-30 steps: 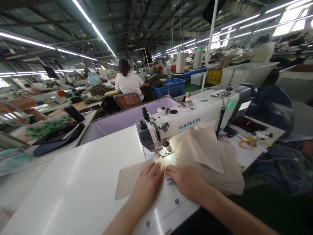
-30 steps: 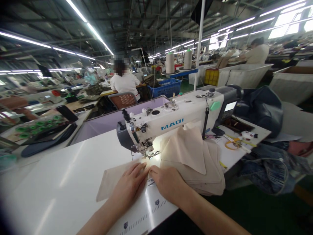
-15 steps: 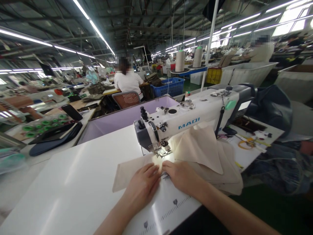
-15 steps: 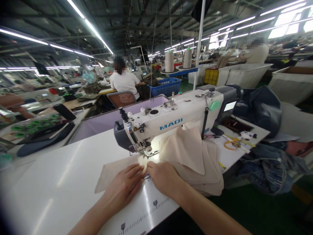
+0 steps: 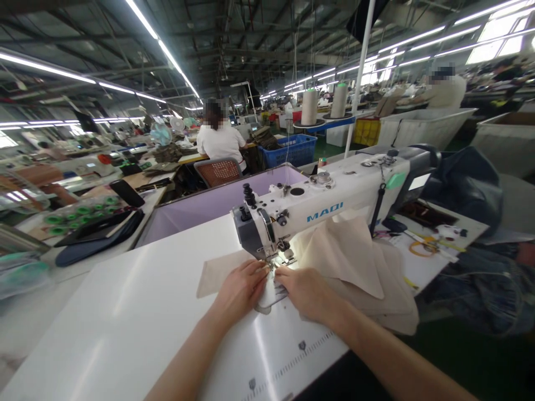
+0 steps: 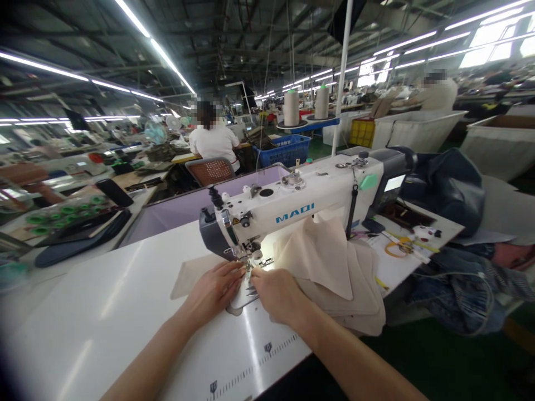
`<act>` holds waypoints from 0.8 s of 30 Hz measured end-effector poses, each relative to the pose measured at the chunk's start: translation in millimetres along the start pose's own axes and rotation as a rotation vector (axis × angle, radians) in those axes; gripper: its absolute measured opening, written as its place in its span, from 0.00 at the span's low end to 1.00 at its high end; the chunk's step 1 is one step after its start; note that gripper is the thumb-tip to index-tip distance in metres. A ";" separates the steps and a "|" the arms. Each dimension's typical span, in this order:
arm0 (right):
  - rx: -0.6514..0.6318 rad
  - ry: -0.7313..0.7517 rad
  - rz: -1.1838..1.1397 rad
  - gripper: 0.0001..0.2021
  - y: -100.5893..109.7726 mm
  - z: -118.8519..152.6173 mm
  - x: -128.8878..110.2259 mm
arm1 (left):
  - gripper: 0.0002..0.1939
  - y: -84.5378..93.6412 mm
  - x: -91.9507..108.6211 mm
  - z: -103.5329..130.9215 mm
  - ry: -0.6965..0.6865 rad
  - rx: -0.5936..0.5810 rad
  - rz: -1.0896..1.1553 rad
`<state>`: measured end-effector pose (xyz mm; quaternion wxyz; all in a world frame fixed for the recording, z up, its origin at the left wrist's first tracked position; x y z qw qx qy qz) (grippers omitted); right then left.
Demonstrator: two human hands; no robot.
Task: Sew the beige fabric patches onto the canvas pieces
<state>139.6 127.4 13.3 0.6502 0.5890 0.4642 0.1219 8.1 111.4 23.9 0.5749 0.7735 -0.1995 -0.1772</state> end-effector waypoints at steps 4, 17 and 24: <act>-0.007 -0.013 0.007 0.11 -3.8 7.4 -1.2 | 0.16 -3.5 0.6 3.6 0.023 0.025 0.002; 0.087 -0.027 -0.087 0.13 -10.2 18.4 3.3 | 0.13 -5.0 16.7 8.9 0.237 -0.273 -0.128; 0.048 -0.025 -0.119 0.14 -10.3 29.8 -2.7 | 0.13 -5.1 60.6 12.8 0.285 -0.370 -0.062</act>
Point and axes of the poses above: each hand's wrist, its own z-axis away from the middle knuckle, its own y-axis out of the back of the hand, x = y × z, the point moved 7 cm from there along -z, towards the middle knuckle, and after that the axes turned 8 degrees about -z, right-handed, at the moved point
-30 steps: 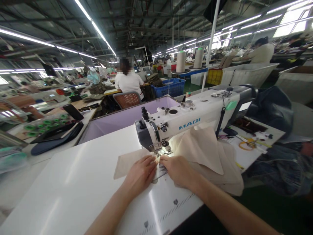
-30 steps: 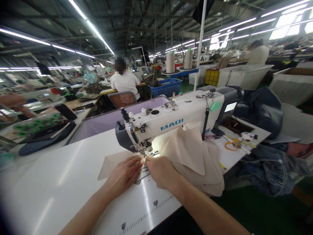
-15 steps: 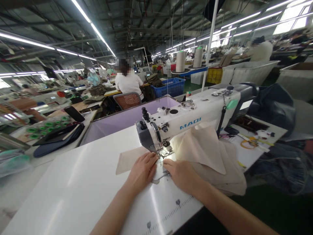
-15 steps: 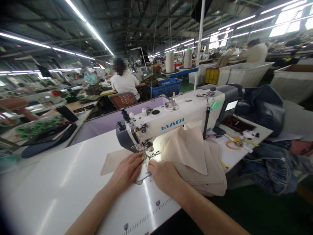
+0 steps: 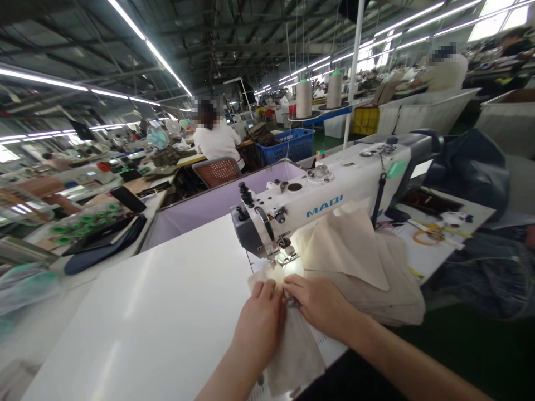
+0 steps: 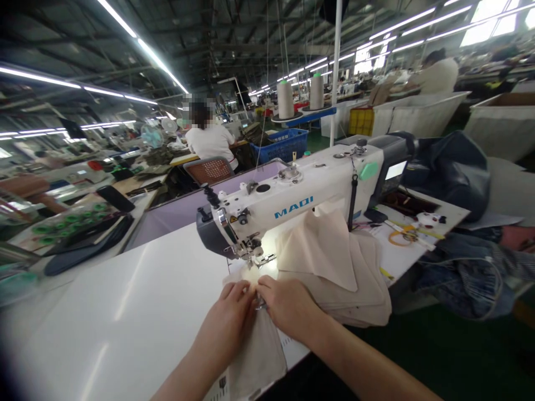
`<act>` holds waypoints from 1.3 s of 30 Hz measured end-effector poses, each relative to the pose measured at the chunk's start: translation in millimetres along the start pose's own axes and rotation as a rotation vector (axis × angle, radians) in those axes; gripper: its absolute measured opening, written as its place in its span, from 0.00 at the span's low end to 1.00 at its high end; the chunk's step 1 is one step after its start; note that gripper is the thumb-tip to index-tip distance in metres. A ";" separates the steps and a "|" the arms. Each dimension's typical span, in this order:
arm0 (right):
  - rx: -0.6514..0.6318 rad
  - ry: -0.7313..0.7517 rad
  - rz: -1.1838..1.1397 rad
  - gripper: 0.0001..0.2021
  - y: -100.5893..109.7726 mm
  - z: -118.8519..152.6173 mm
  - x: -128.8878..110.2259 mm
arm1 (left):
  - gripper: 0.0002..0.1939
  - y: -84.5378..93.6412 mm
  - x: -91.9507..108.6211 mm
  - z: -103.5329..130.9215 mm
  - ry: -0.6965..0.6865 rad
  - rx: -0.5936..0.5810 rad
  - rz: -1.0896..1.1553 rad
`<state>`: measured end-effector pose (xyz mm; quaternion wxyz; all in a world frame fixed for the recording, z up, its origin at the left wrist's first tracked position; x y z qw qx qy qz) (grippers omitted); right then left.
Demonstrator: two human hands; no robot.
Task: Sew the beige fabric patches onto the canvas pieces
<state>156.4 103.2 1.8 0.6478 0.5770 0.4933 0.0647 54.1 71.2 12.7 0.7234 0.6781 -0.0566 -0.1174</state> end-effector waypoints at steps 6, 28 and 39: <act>-0.019 0.013 0.021 0.11 -2.3 -1.7 -0.7 | 0.12 -2.5 -10.8 0.6 0.088 -0.021 -0.143; 0.039 0.016 0.022 0.15 -10.3 2.0 3.8 | 0.18 -9.9 -59.7 -26.7 0.070 0.148 -0.185; 0.023 0.003 0.020 0.16 -10.5 1.0 5.1 | 0.17 -3.8 -62.2 -26.6 0.115 0.165 -0.216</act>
Point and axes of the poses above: each hand's wrist, its own z-axis away from the middle knuckle, its own y-axis out of the back of the hand, x = y × z, the point moved 7 cm from there along -z, towards the middle knuckle, and after that the axes turned 8 degrees about -z, right-handed, at the moved point
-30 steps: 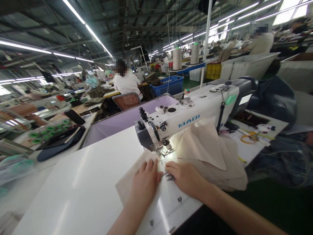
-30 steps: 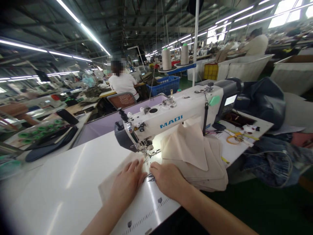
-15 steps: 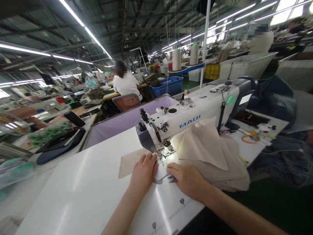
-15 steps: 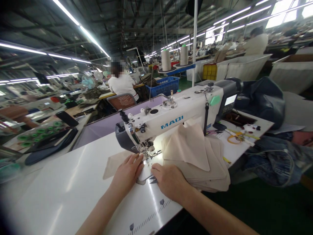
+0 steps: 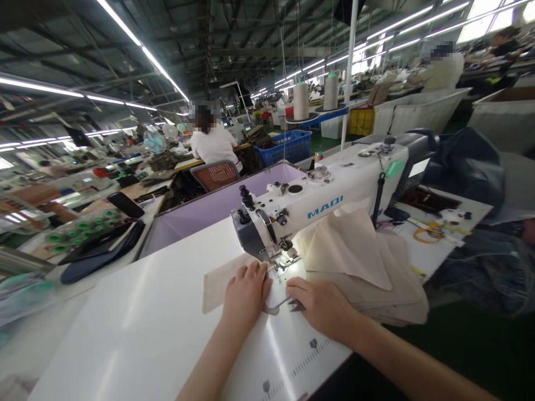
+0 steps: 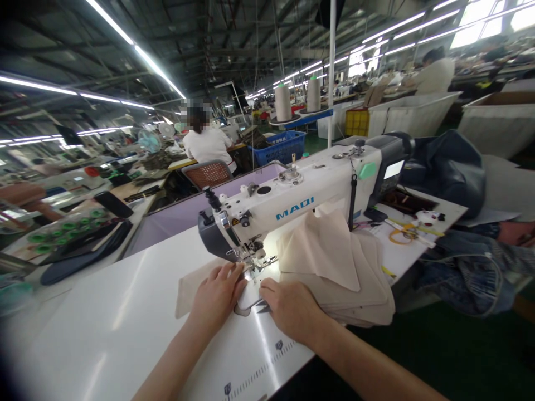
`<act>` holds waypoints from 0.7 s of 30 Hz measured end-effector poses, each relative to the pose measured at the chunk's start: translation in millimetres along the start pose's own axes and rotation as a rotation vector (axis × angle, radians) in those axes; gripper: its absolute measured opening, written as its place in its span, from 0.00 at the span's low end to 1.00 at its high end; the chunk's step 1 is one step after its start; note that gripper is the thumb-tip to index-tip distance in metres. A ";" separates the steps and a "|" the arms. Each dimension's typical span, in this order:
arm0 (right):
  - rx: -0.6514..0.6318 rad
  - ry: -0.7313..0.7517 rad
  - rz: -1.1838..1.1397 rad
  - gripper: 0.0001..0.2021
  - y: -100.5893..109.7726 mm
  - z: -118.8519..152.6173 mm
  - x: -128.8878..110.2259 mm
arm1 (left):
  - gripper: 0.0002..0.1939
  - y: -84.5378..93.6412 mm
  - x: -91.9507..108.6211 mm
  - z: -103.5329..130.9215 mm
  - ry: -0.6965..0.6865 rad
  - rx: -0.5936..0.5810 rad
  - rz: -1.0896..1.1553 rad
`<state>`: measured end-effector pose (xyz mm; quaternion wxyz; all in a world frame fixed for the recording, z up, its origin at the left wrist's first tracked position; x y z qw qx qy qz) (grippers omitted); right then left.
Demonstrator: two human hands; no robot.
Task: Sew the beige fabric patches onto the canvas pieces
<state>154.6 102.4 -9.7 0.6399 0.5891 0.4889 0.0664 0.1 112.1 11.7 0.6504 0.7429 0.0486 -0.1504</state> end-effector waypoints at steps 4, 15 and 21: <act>-0.011 -0.011 -0.007 0.14 0.4 -1.0 0.4 | 0.16 3.3 -5.3 -1.7 0.005 0.031 0.008; 0.050 -0.003 -0.039 0.09 11.7 4.2 -11.7 | 0.05 20.9 22.5 13.4 -0.197 0.026 0.181; -0.046 -0.042 0.043 0.06 4.5 7.2 -11.0 | 0.15 12.5 37.1 22.6 -0.228 0.137 0.259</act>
Point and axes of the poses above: each hand's wrist, its own z-axis away from the middle knuckle, its own y-axis out of the back of the hand, x = y × z, the point moved 7 cm from there along -z, towards the middle knuckle, and after that the axes turned 8 degrees about -z, right-handed, at the moved point
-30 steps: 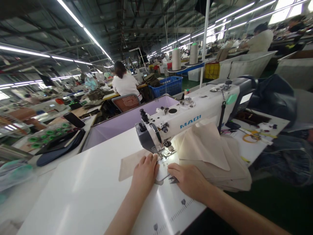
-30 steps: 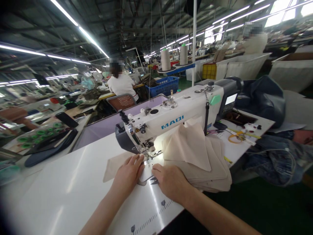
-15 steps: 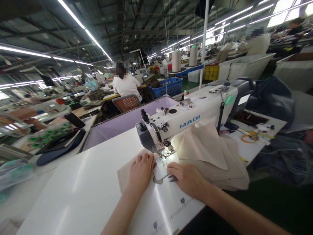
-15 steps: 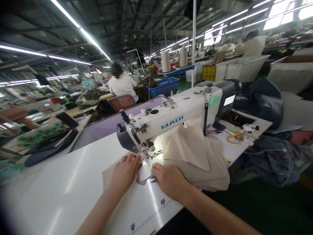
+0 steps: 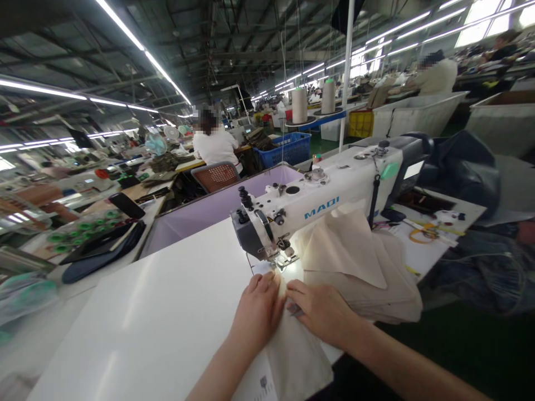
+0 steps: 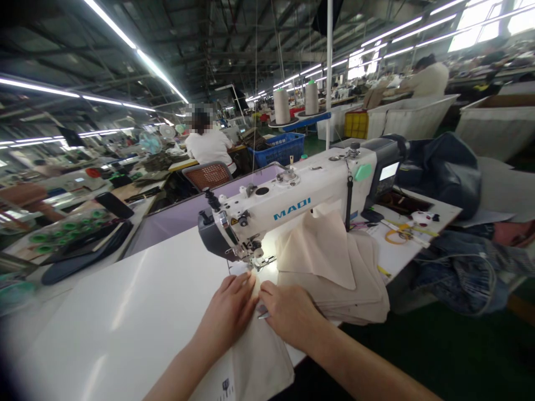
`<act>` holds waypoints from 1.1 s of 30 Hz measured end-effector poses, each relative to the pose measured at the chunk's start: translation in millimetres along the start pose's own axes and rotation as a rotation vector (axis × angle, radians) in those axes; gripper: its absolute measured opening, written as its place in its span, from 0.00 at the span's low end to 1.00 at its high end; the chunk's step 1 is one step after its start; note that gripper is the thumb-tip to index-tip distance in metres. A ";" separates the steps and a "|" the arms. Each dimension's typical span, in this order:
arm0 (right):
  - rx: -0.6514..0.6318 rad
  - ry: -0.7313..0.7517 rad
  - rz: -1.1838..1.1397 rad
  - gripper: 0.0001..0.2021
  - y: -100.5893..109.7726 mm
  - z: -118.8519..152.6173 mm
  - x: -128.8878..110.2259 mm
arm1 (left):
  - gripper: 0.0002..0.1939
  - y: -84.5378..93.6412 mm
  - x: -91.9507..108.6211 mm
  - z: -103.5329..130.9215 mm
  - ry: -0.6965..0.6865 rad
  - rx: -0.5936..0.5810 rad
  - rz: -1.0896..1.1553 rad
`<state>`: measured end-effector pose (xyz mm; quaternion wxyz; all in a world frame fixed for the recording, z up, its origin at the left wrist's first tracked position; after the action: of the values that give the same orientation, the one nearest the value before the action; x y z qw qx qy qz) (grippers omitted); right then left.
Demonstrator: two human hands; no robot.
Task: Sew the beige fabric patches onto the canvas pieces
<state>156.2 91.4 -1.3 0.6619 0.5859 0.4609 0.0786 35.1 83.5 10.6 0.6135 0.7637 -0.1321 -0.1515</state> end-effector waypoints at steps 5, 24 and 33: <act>0.021 0.016 0.053 0.07 -2.3 -2.4 2.5 | 0.17 0.7 -5.9 -4.1 -0.026 0.040 0.065; -0.006 0.000 0.056 0.09 0.7 -3.9 1.9 | 0.17 -1.9 -0.1 -1.3 -0.032 0.105 0.010; -0.003 0.013 0.077 0.08 0.8 -6.6 2.3 | 0.18 -2.5 1.3 2.5 -0.022 0.069 0.009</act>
<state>153.2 97.9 -1.0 0.6563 0.6016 0.4423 0.1085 35.3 81.2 7.5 0.5862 0.7819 -0.1474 -0.1523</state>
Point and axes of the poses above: each hand's wrist, its own z-axis away from the middle knuckle, its own y-axis out of the back of the hand, x = y × z, the point moved 7 cm from there along -z, towards the middle knuckle, and after that the axes turned 8 degrees about -z, right-handed, at the moved point
